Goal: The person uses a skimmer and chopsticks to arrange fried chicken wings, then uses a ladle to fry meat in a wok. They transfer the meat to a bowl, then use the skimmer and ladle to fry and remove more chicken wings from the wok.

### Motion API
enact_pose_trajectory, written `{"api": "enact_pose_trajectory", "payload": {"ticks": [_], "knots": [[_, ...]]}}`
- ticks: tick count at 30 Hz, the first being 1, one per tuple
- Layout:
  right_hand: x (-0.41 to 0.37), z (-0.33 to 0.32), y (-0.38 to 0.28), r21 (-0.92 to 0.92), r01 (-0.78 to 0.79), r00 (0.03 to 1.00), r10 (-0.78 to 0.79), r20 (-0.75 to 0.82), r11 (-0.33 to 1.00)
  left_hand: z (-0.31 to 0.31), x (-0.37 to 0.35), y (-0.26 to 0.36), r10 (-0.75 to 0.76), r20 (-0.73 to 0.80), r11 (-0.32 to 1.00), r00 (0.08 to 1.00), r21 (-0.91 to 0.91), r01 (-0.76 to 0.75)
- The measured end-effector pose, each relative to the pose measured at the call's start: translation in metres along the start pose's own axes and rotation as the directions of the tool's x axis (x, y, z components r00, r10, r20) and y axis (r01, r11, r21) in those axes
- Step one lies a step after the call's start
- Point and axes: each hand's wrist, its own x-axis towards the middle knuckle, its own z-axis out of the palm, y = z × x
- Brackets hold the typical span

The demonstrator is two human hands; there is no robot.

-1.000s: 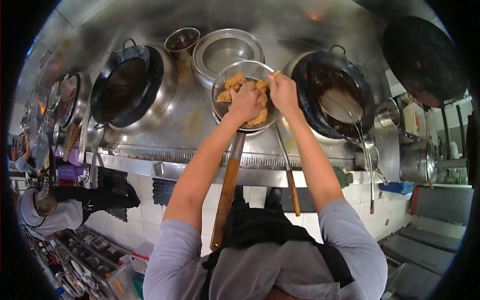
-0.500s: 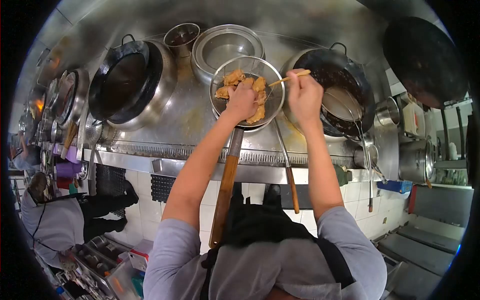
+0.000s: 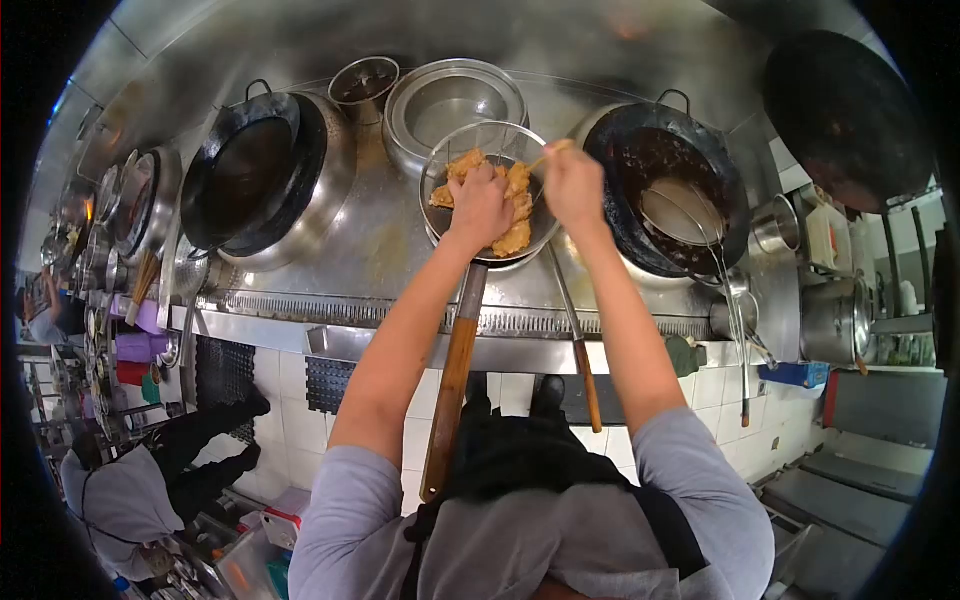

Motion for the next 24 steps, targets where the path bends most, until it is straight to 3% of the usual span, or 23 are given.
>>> {"api": "enact_pose_trajectory", "payload": {"ticks": [1,2,6,9,10,11,13,14,17,19,21,23,24], "knots": [[-0.011,0.025,0.018,-0.025,-0.109,0.989,0.111,0.101,0.994,0.002,0.005,0.001,-0.009,0.008,1.0,1.0,0.029,0.008],[-0.012,0.022,0.018,-0.034,-0.116,0.989,0.119,0.092,0.993,0.004,0.008,0.001,-0.013,0.018,0.998,1.0,0.06,0.012],[0.015,-0.014,-0.014,-0.047,-0.119,0.993,0.119,0.002,0.992,0.007,0.015,0.004,-0.023,0.12,0.994,0.993,0.113,0.009],[0.013,-0.001,-0.003,0.002,-0.056,0.997,0.056,-0.058,0.998,0.004,0.02,0.001,-0.055,0.143,0.993,0.988,0.112,0.039],[0.003,0.023,0.02,-0.044,-0.05,0.997,0.052,0.048,0.998,0.004,0.021,0.0,-0.076,0.17,0.99,0.982,0.128,0.054],[-0.002,0.032,0.025,0.021,-0.125,0.991,0.124,0.045,0.992,0.004,0.017,0.001,-0.098,0.202,0.987,0.975,0.145,0.069],[0.007,0.012,0.012,-0.025,-0.052,0.998,0.053,0.022,0.998,-0.002,0.02,0.0,-0.081,0.139,0.987,0.987,0.147,0.06],[0.01,-0.004,0.002,-0.001,-0.075,0.997,0.075,0.015,0.997,-0.005,0.014,0.001,-0.081,0.114,0.987,0.99,0.145,0.064],[0.001,-0.051,-0.037,0.076,-0.115,0.993,0.115,0.002,0.99,-0.033,-0.005,0.006,-0.104,0.043,0.991,0.994,-0.086,0.107],[-0.018,-0.062,-0.049,0.148,-0.153,0.988,0.153,0.012,0.977,-0.04,-0.024,0.007,-0.09,0.151,0.993,0.984,-0.069,0.101],[-0.05,-0.032,-0.035,0.05,-0.217,0.965,0.206,0.16,0.975,-0.048,-0.036,0.014,-0.083,0.295,0.99,0.952,-0.082,0.112],[-0.068,-0.009,-0.019,-0.009,-0.23,0.936,0.224,0.273,0.973,-0.035,-0.041,0.013,-0.049,0.273,0.996,0.961,-0.064,0.069],[-0.06,-0.017,-0.025,0.008,-0.148,0.973,0.144,0.178,0.989,-0.033,-0.039,0.012,-0.051,0.242,0.995,0.969,-0.066,0.069]]}}
